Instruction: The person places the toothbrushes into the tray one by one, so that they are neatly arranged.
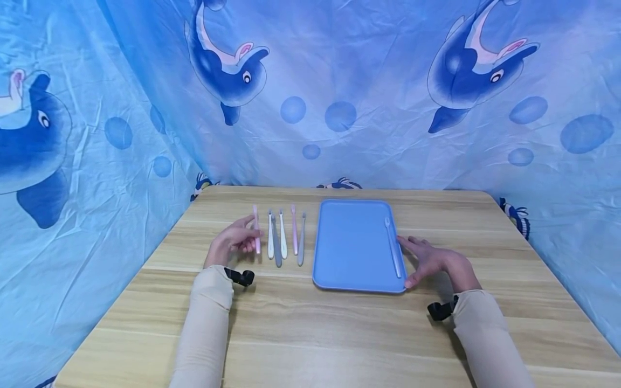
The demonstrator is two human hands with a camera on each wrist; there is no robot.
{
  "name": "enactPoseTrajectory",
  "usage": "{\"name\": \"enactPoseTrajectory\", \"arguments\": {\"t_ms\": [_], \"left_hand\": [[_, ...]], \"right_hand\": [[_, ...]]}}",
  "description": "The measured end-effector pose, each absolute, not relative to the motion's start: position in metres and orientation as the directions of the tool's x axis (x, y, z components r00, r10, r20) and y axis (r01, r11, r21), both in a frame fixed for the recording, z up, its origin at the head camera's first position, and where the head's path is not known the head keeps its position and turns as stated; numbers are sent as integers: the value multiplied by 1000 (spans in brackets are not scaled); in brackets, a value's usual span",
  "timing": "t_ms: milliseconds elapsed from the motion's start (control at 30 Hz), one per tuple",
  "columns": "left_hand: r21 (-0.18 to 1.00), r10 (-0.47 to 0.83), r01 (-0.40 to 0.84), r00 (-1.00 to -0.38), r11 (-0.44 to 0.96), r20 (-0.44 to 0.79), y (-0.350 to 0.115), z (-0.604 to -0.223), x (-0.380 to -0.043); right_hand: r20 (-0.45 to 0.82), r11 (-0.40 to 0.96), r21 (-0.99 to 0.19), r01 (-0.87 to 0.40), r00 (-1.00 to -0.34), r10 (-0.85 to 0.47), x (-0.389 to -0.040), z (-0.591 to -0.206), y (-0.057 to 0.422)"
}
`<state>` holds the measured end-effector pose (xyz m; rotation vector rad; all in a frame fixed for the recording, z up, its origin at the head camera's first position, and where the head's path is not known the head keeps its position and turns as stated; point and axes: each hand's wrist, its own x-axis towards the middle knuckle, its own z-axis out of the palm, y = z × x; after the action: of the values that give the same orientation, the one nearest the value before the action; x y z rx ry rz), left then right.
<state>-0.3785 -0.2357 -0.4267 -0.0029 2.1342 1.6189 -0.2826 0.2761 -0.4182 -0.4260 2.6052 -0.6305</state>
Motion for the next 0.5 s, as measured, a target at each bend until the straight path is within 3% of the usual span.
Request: {"name": "enactPoseTrajectory", "arguments": {"t_ms": [500], "left_hand": [[946,313,-220,-905,236,-288,-217,-409,-377]], "right_hand": [[-314,845,-495,-202,-865,-391,-282,-418,276]]}}
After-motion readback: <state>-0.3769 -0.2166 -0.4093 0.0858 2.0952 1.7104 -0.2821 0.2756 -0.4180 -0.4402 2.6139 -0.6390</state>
